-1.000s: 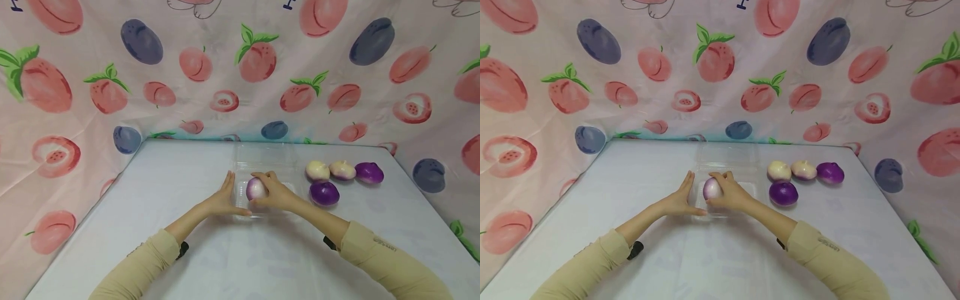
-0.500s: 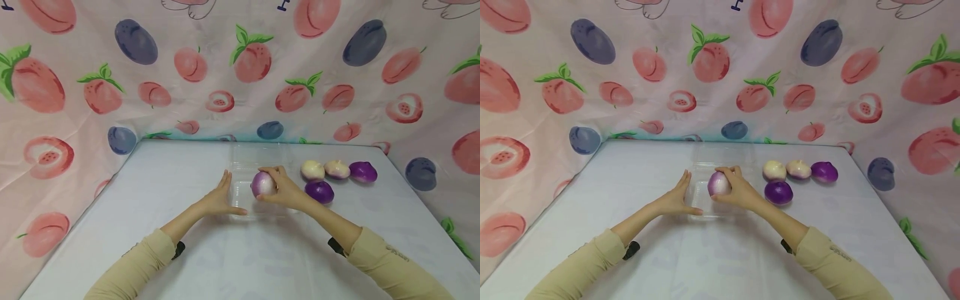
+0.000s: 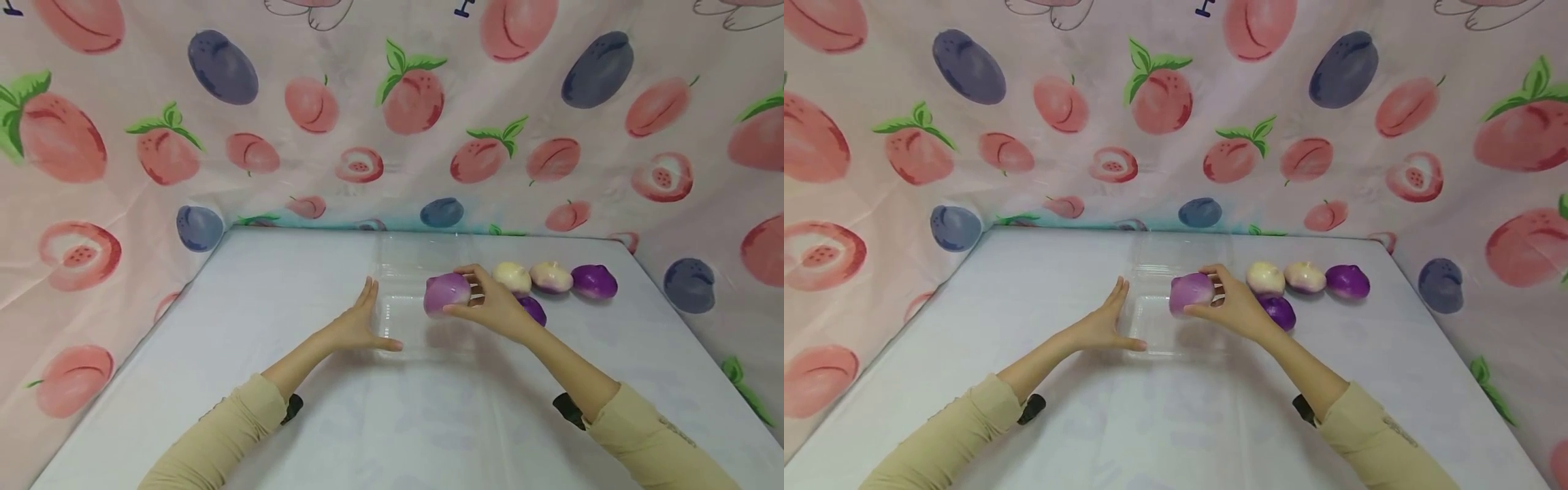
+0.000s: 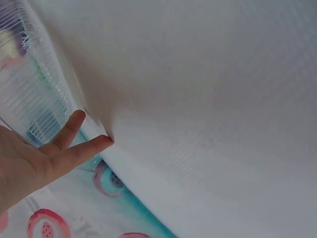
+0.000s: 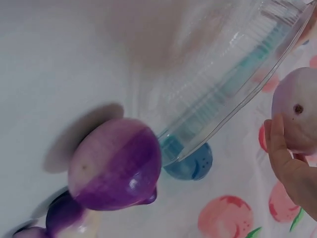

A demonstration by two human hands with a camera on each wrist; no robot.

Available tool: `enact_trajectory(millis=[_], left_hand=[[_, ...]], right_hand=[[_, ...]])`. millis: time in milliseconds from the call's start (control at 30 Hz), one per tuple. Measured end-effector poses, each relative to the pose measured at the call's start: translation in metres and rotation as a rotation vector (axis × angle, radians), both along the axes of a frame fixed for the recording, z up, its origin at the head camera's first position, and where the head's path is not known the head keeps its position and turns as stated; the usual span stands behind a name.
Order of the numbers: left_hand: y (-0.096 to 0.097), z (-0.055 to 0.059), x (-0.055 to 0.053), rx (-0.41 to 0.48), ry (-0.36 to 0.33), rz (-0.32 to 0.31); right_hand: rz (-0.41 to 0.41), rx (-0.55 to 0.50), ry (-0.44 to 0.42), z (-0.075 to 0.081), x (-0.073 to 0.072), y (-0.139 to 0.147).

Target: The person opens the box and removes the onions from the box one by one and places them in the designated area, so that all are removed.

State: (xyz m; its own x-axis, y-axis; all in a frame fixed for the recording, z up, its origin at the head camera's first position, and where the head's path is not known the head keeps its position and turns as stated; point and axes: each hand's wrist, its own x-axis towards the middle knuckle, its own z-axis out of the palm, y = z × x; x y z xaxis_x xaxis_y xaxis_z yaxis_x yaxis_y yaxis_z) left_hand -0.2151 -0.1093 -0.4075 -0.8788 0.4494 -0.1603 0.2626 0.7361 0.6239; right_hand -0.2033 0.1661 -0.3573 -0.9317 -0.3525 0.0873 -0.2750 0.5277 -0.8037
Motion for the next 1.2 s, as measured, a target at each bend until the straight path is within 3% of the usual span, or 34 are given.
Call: enact_trajectory(millis=[367, 733, 900, 1200], left_hand=[[-0.001, 0.004, -0.001, 0.007, -0.039, -0.029], [-0.001, 0.002, 0.0, 0.009, -0.054, -0.028], [0.001, 0.003, 0.0, 0.014, -0.068, -0.034], [-0.001, 0.003, 0.0, 0.015, -0.06, -0.027]], right_hand=[[0.023, -0.029, 0.055, -0.003, -0.001, 0.029], [0.075, 0.082, 0.133, -0.005, 0.002, 0.051], [0.039, 0.129, 0.093, -0.003, 0.007, 0.061], [-0.024, 0.089, 0.135, -0.007, 0.011, 0.083]])
